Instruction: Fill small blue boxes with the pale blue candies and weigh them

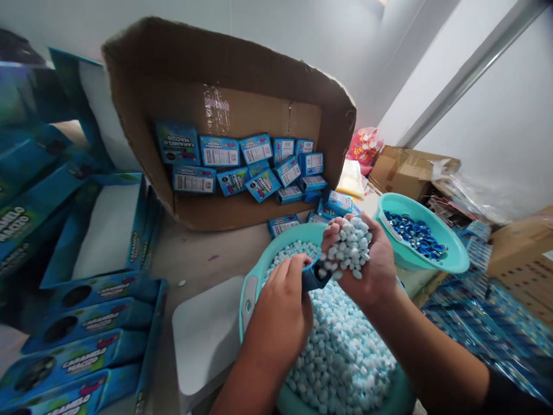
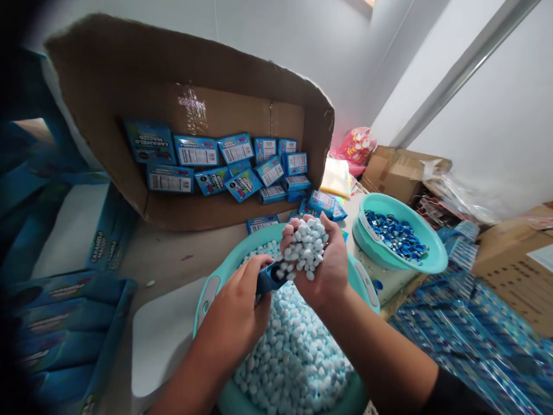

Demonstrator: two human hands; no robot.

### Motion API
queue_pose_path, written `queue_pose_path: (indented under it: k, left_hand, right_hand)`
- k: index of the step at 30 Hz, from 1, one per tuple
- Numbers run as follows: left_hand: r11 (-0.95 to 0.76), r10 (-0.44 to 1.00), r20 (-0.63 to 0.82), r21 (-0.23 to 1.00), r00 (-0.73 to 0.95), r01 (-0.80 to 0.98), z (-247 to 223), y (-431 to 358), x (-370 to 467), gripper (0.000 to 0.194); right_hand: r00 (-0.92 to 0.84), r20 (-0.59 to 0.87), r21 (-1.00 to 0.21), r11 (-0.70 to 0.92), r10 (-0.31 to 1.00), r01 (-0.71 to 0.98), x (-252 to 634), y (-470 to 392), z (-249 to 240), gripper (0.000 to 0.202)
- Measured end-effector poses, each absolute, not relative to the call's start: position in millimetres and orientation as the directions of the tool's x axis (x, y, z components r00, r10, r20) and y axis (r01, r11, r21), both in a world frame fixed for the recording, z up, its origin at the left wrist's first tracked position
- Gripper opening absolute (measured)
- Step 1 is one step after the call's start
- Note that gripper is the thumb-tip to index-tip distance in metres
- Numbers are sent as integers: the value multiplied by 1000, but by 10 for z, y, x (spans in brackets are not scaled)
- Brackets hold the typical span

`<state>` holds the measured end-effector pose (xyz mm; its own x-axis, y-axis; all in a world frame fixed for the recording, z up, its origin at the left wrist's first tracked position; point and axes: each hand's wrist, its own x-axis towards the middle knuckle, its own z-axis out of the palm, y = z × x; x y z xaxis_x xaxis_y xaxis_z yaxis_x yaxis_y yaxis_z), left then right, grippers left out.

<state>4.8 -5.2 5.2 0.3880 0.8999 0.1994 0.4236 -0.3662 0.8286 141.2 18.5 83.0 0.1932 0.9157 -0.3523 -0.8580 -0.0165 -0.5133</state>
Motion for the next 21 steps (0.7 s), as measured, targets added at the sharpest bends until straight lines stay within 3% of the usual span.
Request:
queue_pose_path:
  k: [10, 21]
  left_hand:
    - [-353, 910, 190, 820, 367, 450, 51, -63, 67, 47]
    - [-366, 905, 203, 819, 375, 441, 44, -58, 74, 51]
  right_hand:
    - [219, -337, -544, 1, 916, -839, 1380, 153, 803, 23]
    - [235, -199, -644, 54, 951, -763, 1385, 109, 793, 19]
